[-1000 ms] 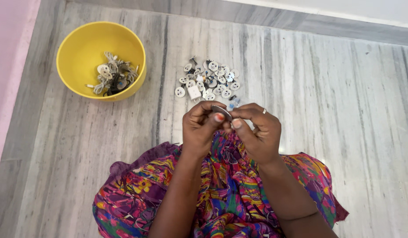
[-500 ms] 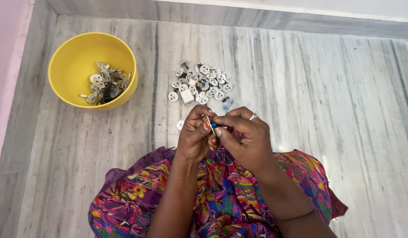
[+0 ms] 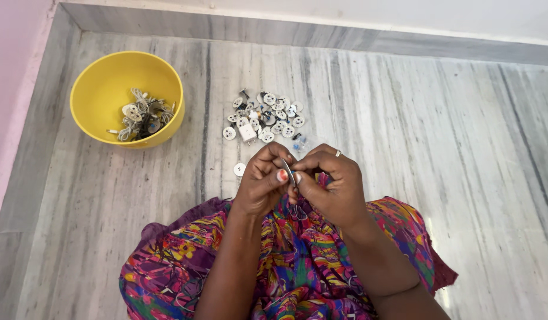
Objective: The person sits on the floor and assembles small electronic components by hand. They pick up circular printed circuit boards and pins, insert the pins into the boards, and place the assembled units into a yellow bowl.
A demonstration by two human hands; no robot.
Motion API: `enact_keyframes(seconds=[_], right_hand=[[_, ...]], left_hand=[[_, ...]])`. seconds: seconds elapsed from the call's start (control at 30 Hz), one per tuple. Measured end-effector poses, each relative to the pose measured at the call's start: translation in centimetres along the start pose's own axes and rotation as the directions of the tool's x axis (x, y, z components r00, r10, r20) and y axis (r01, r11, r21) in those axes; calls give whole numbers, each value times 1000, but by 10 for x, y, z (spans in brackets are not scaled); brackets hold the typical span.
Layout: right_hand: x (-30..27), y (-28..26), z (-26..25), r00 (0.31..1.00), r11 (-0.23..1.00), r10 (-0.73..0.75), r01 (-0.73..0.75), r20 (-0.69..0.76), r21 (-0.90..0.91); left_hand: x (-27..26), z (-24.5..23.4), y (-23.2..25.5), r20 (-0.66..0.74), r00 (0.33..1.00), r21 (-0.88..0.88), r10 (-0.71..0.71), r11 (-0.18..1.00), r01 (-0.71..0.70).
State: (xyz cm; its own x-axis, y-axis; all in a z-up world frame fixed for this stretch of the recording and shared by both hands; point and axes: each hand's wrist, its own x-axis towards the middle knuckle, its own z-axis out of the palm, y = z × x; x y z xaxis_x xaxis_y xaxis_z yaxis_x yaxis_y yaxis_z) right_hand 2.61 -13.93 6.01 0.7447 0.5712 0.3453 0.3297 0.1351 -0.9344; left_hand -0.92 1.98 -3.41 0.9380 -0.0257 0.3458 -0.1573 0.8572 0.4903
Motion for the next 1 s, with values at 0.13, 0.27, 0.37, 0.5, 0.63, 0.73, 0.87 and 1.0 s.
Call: enact_keyframes(seconds=[0.13,0.27,0.37,0.5,0.63,0.73,0.87,1.0], right_hand=[[-13,-7,-2,1000,998,-30,30,-10,49],[-26,-11,-4,997,993,-68,71,-39,94],[-33,-12,-5,994,990,-89,95,-68,104],[-40,-12,-7,990,979,-102,116,-94,165],[-44,-15,-11,996,975,-63,75,-61,209],[-48,-18,-15,997,969,-67,73,-33,235],[-54,-13,-21,999,993,-35,34,0,114],[-53,1,-21,996,997,49,-45,-80,58]], left_hand=[[-6,9,0,10,1000,75,-23,997,22],[-10,22,-6,-15,1000,84,-22,996,23],[-12,32,-12,-25,1000,93,15,996,-13],[-15,43,-17,-37,998,126,44,991,-39],[-20,53,-16,-44,997,171,61,984,-53],[-23,57,-19,-51,996,223,73,973,-60],[-26,52,-25,-31,996,155,89,984,-83],[-26,44,-22,0,987,101,161,982,-161]])
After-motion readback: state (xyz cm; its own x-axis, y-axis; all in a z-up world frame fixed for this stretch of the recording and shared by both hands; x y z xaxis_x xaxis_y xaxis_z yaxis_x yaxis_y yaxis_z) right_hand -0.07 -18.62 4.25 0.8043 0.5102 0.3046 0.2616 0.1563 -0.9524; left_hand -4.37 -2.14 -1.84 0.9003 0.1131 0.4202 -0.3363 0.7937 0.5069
